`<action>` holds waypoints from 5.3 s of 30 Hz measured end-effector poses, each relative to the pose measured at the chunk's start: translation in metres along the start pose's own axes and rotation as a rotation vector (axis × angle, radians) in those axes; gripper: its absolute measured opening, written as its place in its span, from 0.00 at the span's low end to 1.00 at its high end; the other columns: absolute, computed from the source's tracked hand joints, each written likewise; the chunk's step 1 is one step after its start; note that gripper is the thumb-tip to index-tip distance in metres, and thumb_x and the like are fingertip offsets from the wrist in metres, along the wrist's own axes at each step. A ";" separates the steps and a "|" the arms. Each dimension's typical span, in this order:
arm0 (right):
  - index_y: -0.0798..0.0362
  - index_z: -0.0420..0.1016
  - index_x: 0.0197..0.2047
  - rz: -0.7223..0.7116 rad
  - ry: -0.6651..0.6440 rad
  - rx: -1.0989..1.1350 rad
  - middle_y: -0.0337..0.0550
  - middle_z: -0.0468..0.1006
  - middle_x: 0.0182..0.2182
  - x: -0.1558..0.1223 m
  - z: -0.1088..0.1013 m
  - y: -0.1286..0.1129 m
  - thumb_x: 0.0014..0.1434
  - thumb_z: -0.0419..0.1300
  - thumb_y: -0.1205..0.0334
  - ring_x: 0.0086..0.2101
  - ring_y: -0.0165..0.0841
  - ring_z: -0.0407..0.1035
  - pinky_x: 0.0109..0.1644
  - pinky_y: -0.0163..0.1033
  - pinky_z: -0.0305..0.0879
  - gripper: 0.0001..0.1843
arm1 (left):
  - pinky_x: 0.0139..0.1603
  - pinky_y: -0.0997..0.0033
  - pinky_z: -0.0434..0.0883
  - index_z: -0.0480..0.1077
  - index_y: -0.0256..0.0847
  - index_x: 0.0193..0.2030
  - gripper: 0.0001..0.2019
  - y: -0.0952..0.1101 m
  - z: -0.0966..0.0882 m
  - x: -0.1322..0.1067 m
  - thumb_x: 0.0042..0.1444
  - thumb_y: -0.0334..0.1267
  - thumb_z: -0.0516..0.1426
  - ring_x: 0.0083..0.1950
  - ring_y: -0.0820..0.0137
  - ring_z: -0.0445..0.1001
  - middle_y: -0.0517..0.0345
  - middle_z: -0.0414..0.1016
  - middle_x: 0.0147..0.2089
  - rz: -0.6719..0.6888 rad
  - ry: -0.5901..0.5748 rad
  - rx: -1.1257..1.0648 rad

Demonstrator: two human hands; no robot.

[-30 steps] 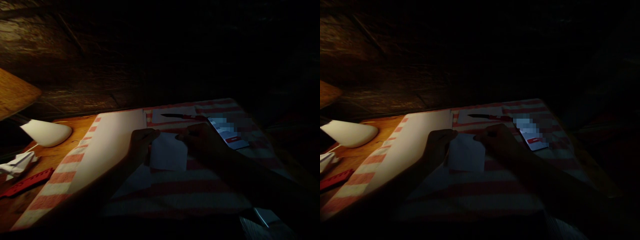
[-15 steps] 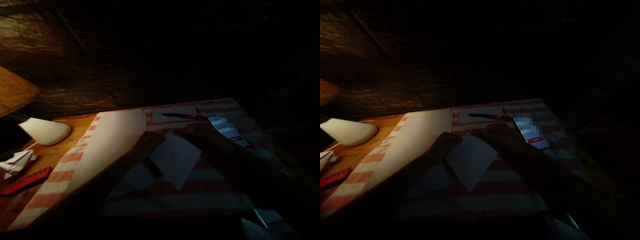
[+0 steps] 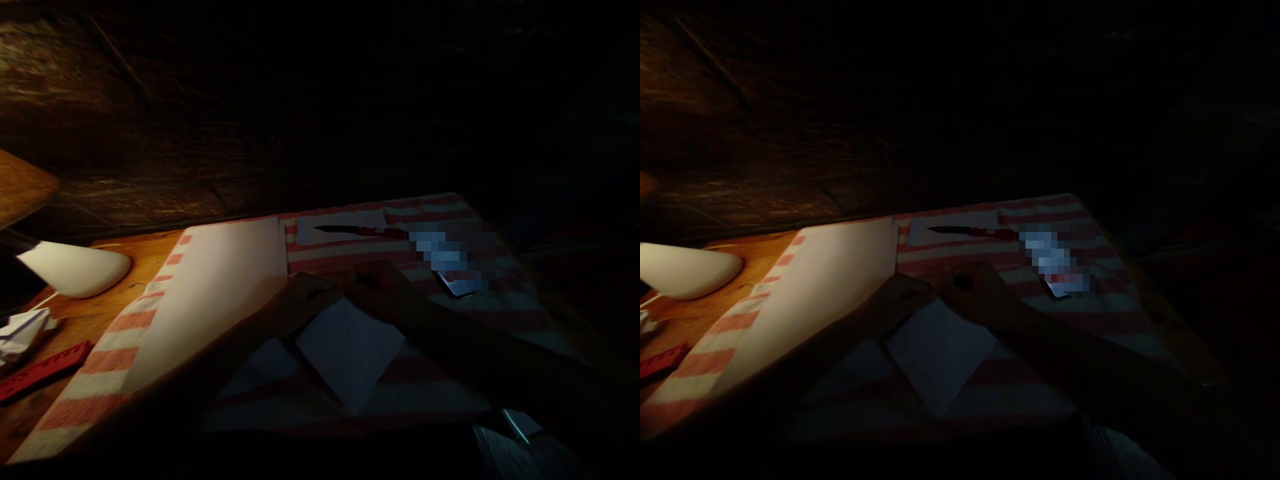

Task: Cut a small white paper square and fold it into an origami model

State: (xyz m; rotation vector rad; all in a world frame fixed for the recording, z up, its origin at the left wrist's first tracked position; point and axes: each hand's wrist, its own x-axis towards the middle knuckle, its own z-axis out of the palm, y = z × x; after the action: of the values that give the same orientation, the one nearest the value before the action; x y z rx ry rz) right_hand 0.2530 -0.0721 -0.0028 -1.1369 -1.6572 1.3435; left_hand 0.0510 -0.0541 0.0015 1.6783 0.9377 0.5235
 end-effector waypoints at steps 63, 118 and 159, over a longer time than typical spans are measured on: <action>0.44 0.82 0.51 -0.210 0.206 0.184 0.42 0.82 0.48 -0.003 -0.034 -0.009 0.60 0.61 0.67 0.40 0.36 0.77 0.39 0.40 0.73 0.18 | 0.25 0.77 0.70 0.74 0.36 0.26 0.19 -0.018 -0.020 0.007 0.42 0.48 0.73 0.25 0.73 0.74 0.62 0.71 0.20 -0.111 0.293 -0.512; 0.48 0.69 0.52 0.059 0.092 0.193 0.44 0.83 0.38 0.002 -0.023 -0.008 0.57 0.67 0.65 0.33 0.36 0.78 0.31 0.39 0.73 0.20 | 0.42 0.69 0.78 0.77 0.37 0.43 0.18 -0.018 -0.019 0.008 0.48 0.45 0.70 0.43 0.62 0.80 0.51 0.83 0.42 0.038 0.639 -0.513; 0.52 0.79 0.34 -0.342 -0.166 -0.486 0.44 0.77 0.37 0.016 -0.037 0.004 0.65 0.64 0.62 0.40 0.36 0.71 0.45 0.43 0.65 0.07 | 0.60 0.58 0.76 0.76 0.45 0.51 0.15 -0.009 -0.037 -0.054 0.62 0.27 0.55 0.63 0.59 0.73 0.49 0.78 0.57 0.681 -0.177 0.815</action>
State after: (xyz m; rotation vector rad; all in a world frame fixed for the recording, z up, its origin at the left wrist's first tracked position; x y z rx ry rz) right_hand 0.2820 -0.0440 0.0008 -0.9536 -2.2616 0.8579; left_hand -0.0117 -0.0743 0.0110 2.7657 0.4294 0.4379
